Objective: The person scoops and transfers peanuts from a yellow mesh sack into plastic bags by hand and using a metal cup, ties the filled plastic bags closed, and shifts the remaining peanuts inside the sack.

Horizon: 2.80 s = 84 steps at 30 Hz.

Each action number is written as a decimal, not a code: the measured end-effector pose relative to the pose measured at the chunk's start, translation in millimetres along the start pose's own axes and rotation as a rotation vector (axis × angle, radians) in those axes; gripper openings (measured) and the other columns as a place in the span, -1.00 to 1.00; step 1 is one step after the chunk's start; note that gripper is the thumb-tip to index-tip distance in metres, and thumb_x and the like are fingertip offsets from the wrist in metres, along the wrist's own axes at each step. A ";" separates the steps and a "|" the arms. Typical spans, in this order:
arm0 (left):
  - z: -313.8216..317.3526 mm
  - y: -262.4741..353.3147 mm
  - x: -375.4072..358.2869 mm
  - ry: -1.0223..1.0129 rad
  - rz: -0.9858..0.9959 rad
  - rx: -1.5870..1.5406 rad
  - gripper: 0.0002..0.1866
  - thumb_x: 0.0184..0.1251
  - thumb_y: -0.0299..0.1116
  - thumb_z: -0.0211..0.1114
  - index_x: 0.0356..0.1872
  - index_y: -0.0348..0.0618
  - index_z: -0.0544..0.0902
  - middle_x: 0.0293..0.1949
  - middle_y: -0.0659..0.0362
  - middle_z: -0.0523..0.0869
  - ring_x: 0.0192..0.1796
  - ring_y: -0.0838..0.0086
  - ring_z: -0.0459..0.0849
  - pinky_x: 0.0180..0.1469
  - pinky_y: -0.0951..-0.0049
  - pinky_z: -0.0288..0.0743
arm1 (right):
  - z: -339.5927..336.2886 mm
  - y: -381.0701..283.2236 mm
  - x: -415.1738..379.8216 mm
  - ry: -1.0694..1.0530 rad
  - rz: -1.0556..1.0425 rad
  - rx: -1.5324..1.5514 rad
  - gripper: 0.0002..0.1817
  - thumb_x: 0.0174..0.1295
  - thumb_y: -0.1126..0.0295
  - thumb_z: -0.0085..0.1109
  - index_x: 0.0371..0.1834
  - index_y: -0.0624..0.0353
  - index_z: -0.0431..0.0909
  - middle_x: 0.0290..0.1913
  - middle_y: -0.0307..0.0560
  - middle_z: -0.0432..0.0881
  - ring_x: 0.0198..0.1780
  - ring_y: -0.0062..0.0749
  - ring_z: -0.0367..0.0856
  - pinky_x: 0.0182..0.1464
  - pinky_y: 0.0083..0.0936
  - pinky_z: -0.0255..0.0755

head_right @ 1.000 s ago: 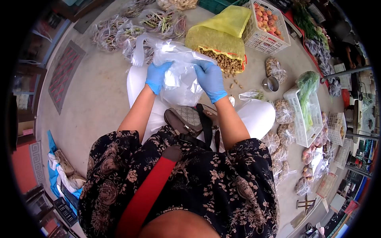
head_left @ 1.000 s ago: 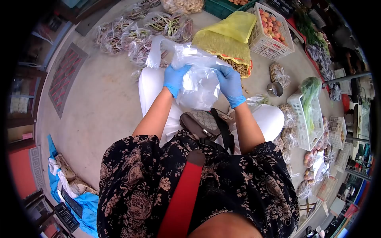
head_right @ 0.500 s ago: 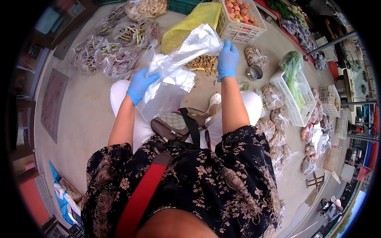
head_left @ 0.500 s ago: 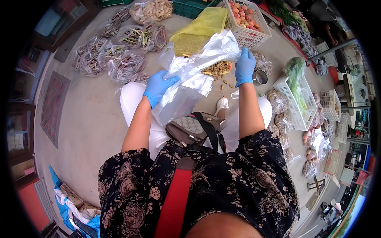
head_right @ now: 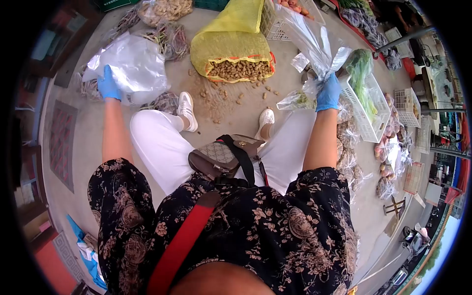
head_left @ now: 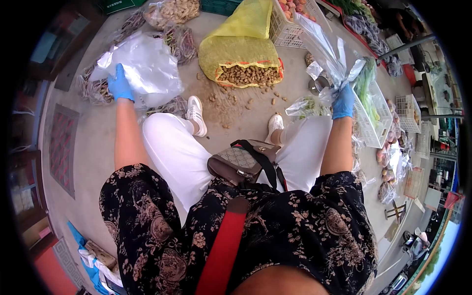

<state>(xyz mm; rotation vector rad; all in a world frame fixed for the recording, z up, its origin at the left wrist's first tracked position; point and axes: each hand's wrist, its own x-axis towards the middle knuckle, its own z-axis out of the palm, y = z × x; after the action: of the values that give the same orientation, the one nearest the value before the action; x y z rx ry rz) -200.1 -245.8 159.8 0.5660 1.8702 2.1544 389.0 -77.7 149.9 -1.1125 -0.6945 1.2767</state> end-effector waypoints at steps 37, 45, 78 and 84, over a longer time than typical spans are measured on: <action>80.6 -0.8 -134.4 -0.832 -0.312 0.054 -0.72 0.18 -0.35 0.31 -0.11 -0.25 0.60 -0.26 0.27 0.66 -0.18 0.59 0.56 -0.07 0.58 0.41 | 111.5 37.3 -80.7 -0.865 0.166 -0.521 -0.78 0.17 0.28 0.16 -0.30 0.22 0.63 -0.42 -0.27 0.61 -0.42 -0.67 0.47 -0.31 -0.68 0.36; 90.0 14.0 -147.5 -0.201 0.729 0.823 -0.58 -0.01 -0.16 0.37 -0.14 -0.16 0.56 -0.12 -0.02 0.60 -0.05 0.19 0.54 0.01 0.27 0.39 | 104.0 63.5 -82.9 -0.729 0.189 -0.337 -0.84 0.07 0.34 0.28 -0.50 0.15 0.51 -0.51 -0.28 0.55 -0.48 -0.64 0.43 -0.37 -0.65 0.33; 76.5 -66.3 -164.0 -0.224 -0.046 0.123 -0.86 0.26 -0.38 0.18 -0.37 -0.25 0.51 -0.45 0.24 0.55 -0.41 0.58 0.41 -0.31 0.56 0.37 | 74.2 94.0 -59.8 0.098 0.221 0.115 -0.77 0.18 0.44 0.06 -0.61 0.16 0.31 -0.66 -0.19 0.40 -0.60 -0.48 0.48 -0.59 -0.53 0.38; 32.8 -102.6 -128.7 -0.334 -0.228 0.212 -0.90 0.27 -0.40 0.15 -0.33 -0.22 0.52 -0.43 0.26 0.57 -0.42 0.65 0.42 -0.34 0.61 0.36 | -2.5 133.1 22.9 -0.503 0.341 0.556 -0.74 0.18 0.22 0.14 -0.35 0.18 0.38 -0.39 -0.06 0.48 -0.46 -0.35 0.50 -0.25 -0.51 0.50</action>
<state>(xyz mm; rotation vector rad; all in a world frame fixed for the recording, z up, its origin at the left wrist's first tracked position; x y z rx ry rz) -78.1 -254.1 44.9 0.6699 1.8806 1.6186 344.8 -66.4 22.7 -0.4576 -0.4678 1.9310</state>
